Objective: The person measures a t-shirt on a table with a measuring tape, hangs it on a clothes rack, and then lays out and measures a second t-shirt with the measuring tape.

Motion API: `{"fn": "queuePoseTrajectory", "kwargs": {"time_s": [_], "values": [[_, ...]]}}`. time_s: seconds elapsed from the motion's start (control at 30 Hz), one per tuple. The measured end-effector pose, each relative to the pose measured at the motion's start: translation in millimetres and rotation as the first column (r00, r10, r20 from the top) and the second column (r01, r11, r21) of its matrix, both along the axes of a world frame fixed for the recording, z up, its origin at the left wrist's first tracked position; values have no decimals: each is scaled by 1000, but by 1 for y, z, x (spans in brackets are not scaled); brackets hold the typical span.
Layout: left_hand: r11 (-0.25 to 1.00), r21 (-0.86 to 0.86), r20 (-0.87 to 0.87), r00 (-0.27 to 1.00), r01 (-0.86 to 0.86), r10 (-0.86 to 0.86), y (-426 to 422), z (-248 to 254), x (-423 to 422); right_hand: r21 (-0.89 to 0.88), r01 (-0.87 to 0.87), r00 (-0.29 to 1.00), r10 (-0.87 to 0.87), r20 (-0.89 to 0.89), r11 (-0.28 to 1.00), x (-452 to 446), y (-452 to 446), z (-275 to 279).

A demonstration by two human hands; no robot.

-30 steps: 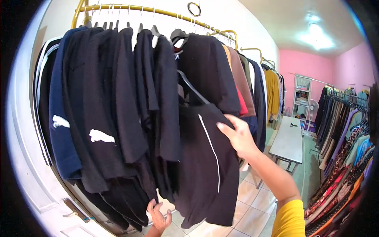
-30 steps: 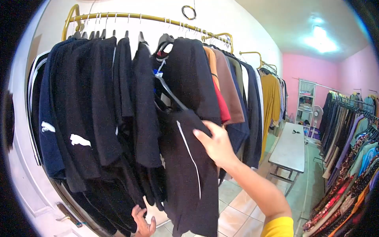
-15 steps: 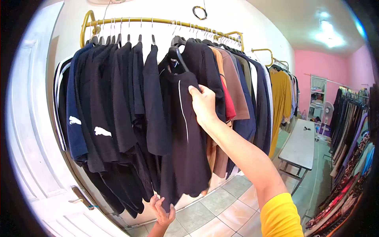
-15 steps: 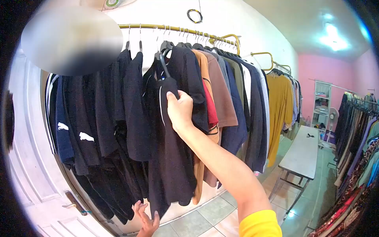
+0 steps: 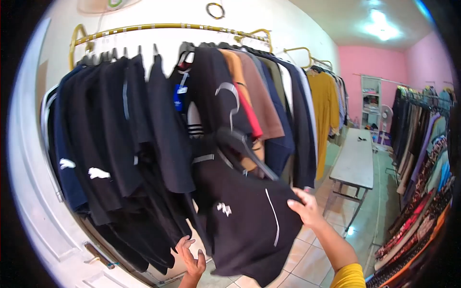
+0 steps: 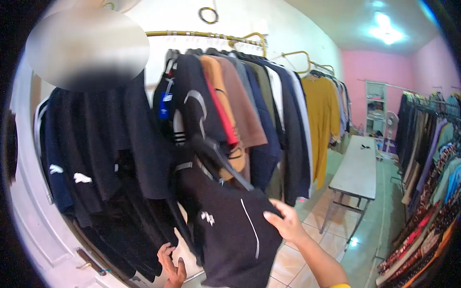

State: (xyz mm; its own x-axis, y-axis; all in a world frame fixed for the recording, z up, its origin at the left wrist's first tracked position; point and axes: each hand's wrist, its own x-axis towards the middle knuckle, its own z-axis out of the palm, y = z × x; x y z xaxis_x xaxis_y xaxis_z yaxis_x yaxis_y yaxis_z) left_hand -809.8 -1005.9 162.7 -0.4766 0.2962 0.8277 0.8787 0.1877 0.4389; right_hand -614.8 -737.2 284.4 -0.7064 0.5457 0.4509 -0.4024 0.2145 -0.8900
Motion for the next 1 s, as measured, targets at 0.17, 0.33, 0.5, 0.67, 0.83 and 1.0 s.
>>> {"fn": "queuePoseTrajectory", "kwargs": {"time_s": [0.17,0.33,0.5,0.67,0.83,1.0], "values": [[999,10,-228,973,50,-47,78,3,8,-99,-50,970,72,234,994,101,26,-57],[959,-222,-197,955,174,-220,166,-7,51,-168,-7,910,76,408,986,204,36,-86],[742,-411,104,836,530,-539,224,-74,106,334,6,676,-249,694,943,297,58,-101],[637,-453,197,767,624,-611,271,-111,216,776,-21,377,-714,590,630,349,85,-160],[536,-444,213,665,719,-716,329,-131,279,819,172,394,-800,452,547,385,117,-201],[482,-504,198,639,716,-743,401,-142,290,914,247,277,-927,251,321,430,173,-227]]}}
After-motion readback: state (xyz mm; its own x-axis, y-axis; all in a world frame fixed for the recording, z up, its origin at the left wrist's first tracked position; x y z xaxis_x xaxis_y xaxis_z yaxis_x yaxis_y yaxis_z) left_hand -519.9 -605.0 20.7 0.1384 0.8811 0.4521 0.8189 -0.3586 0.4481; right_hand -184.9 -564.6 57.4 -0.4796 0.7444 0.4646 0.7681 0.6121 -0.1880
